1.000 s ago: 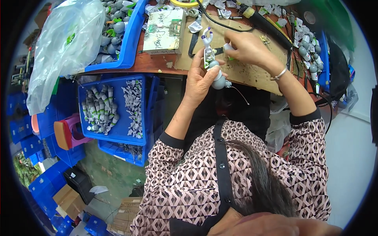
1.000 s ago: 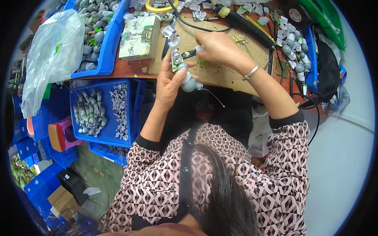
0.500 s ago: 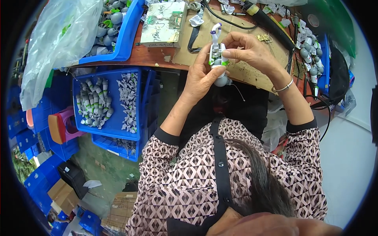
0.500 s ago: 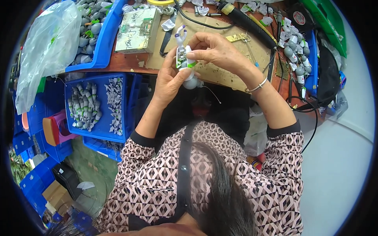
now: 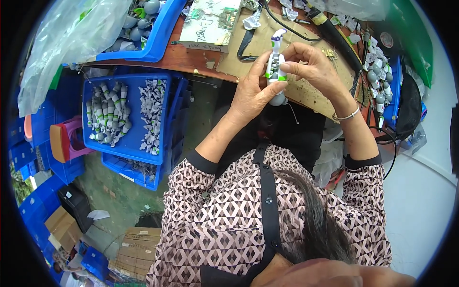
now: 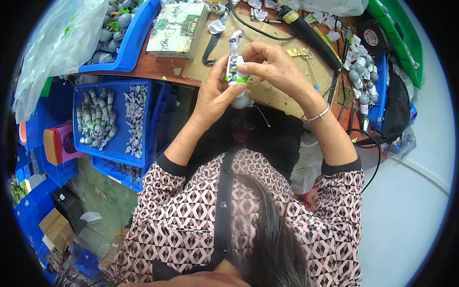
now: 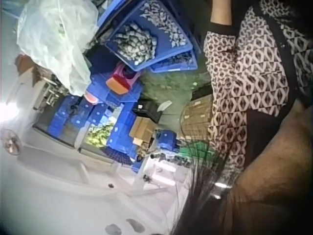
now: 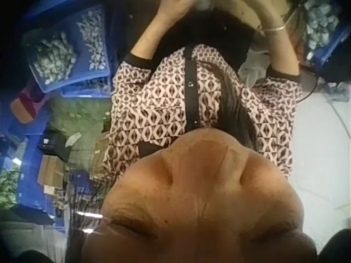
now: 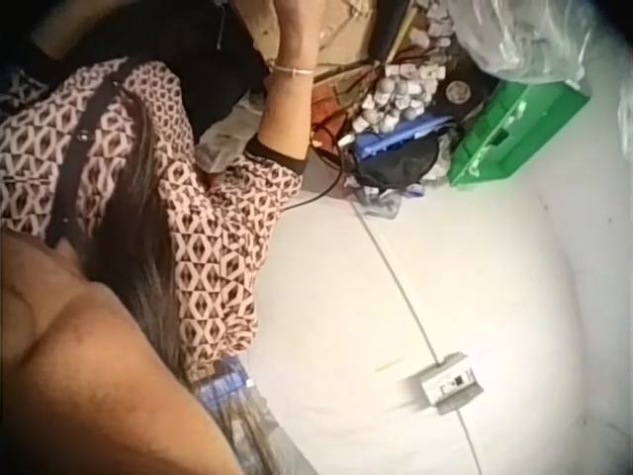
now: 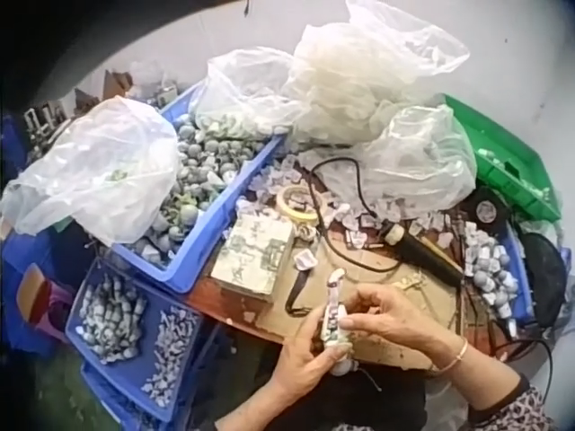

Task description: Assembling small electronic LED light bulb components by fitting internal parts into housings and using an electric screwdriver.

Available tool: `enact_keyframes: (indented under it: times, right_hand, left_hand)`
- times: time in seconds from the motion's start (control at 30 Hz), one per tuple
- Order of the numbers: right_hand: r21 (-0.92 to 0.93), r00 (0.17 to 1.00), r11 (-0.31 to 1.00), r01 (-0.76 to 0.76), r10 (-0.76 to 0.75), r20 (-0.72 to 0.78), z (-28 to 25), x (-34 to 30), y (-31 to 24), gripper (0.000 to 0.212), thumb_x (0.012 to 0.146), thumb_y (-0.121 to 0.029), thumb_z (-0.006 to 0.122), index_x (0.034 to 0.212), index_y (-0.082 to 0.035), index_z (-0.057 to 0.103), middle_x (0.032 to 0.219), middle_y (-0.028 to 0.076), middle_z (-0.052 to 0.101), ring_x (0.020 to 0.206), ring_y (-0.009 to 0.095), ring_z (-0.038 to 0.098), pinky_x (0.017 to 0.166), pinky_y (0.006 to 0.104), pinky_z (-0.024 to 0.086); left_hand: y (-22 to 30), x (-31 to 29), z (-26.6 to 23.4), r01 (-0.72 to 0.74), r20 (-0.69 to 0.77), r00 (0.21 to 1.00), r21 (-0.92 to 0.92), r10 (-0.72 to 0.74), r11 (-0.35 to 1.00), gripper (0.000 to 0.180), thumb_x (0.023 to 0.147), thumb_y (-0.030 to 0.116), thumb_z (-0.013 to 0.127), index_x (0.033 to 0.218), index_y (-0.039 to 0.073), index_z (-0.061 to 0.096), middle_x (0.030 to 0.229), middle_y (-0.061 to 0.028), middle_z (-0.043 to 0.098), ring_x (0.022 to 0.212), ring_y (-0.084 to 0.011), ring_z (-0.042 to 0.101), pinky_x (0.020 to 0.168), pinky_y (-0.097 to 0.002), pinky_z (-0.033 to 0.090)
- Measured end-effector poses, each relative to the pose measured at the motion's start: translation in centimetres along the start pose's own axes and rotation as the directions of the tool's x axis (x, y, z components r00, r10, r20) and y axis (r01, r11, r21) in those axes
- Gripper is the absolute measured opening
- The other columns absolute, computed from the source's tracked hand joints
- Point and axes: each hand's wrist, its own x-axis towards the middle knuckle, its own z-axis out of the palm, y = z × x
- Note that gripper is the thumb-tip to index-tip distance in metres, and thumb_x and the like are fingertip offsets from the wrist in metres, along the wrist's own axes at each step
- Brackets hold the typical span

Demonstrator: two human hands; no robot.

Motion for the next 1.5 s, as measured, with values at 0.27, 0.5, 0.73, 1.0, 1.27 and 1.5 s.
enact_keyframes:
  times: [0.27, 0.5, 0.73, 1.0, 1.27, 1.5]
  right_hand:
    - [0.229, 1.0, 0.974, 0.001, -0.001, 0.001, 1.6, 0.1, 1.3, 0.034, 0.084, -0.025, 0.065, 0.109, -0.003, 0.057, 0.094, 0.002, 0.059, 0.091, 0.01, 0.053, 0.081, 0.0246, 0.042]
    - [0.605, 0.997, 0.795, 0.044, 0.008, -0.082, 4.3, 0.2, 3.0, 0.03, 0.084, -0.019, 0.064, 0.104, 0.001, 0.057, 0.095, 0.006, 0.06, 0.087, 0.012, 0.056, 0.079, 0.0261, 0.045]
    - [0.341, 0.954, 0.893, 0.294, -0.251, -0.166, 2.2, -1.7, 1.9, 0.032, 0.084, -0.013, 0.063, 0.113, -0.005, 0.051, 0.107, 0.004, 0.054, 0.1, 0.013, 0.052, 0.088, 0.028, 0.043]
    - [-0.474, 0.767, 0.647, 0.598, -0.633, 0.103, 0.4, -2.0, 1.4, 0.028, 0.078, -0.01, 0.067, 0.103, -0.003, 0.057, 0.083, 0.012, 0.056, 0.069, 0.025, 0.054, 0.06, 0.0319, 0.043]
    - [-0.301, 0.854, 0.827, 0.475, -0.516, -0.072, 2.4, -3.6, 3.2, 0.019, 0.084, -0.019, 0.063, 0.09, -0.002, 0.057, 0.066, 0.009, 0.049, 0.056, 0.019, 0.047, 0.051, 0.0305, 0.037]
    - [-0.339, 0.787, 0.727, 0.598, -0.613, 0.074, 1.3, -3.1, 4.1, 0.024, 0.078, -0.016, 0.066, 0.094, -0.001, 0.057, 0.071, 0.011, 0.054, 0.063, 0.027, 0.056, 0.055, 0.0363, 0.042]
  left_hand:
    - [0.7, 0.1, -0.3, 0.002, 0.041, 0.999, 0.113, -0.007, 0.994, 0.075, 0.081, 0.024, 0.069, 0.14, 0.008, 0.025, 0.112, -0.0158, 0.058, 0.092, -0.0214, 0.063, 0.077, -0.0318, 0.05]
    - [0.6, 0.2, -0.6, -0.149, 0.095, 0.987, 0.25, 0.128, 0.957, 0.082, 0.079, 0.017, 0.067, 0.143, 0.01, 0.017, 0.121, -0.0198, 0.054, 0.105, -0.0334, 0.058, 0.086, -0.037, 0.047]
    - [5.7, 0.1, -4.0, -0.26, 0.368, 0.929, 0.601, 0.027, 0.756, 0.058, 0.076, 0.017, 0.067, 0.128, 0.007, 0.043, 0.109, -0.0143, 0.06, 0.098, -0.0335, 0.059, 0.082, -0.0396, 0.048]
    - [6.0, 0.2, -3.2, -0.361, 0.332, 0.927, 0.674, 0.173, 0.644, 0.037, 0.077, 0.025, 0.065, 0.106, 0.003, 0.058, 0.094, -0.011, 0.063, 0.09, -0.0298, 0.058, 0.082, -0.0386, 0.044]
    - [5.7, 0.7, -2.0, -0.498, 0.418, 0.867, 0.741, 0.269, 0.451, 0.02, 0.071, 0.023, 0.066, 0.07, 0.005, 0.058, 0.07, -0.0062, 0.058, 0.071, -0.0249, 0.055, 0.069, -0.0363, 0.046]
    - [5.6, 0.9, -1.8, -0.493, 0.448, 0.865, 0.681, 0.226, 0.541, 0.019, 0.069, 0.019, 0.065, 0.066, 0.004, 0.054, 0.062, -0.0096, 0.051, 0.065, -0.0267, 0.053, 0.058, -0.0372, 0.045]
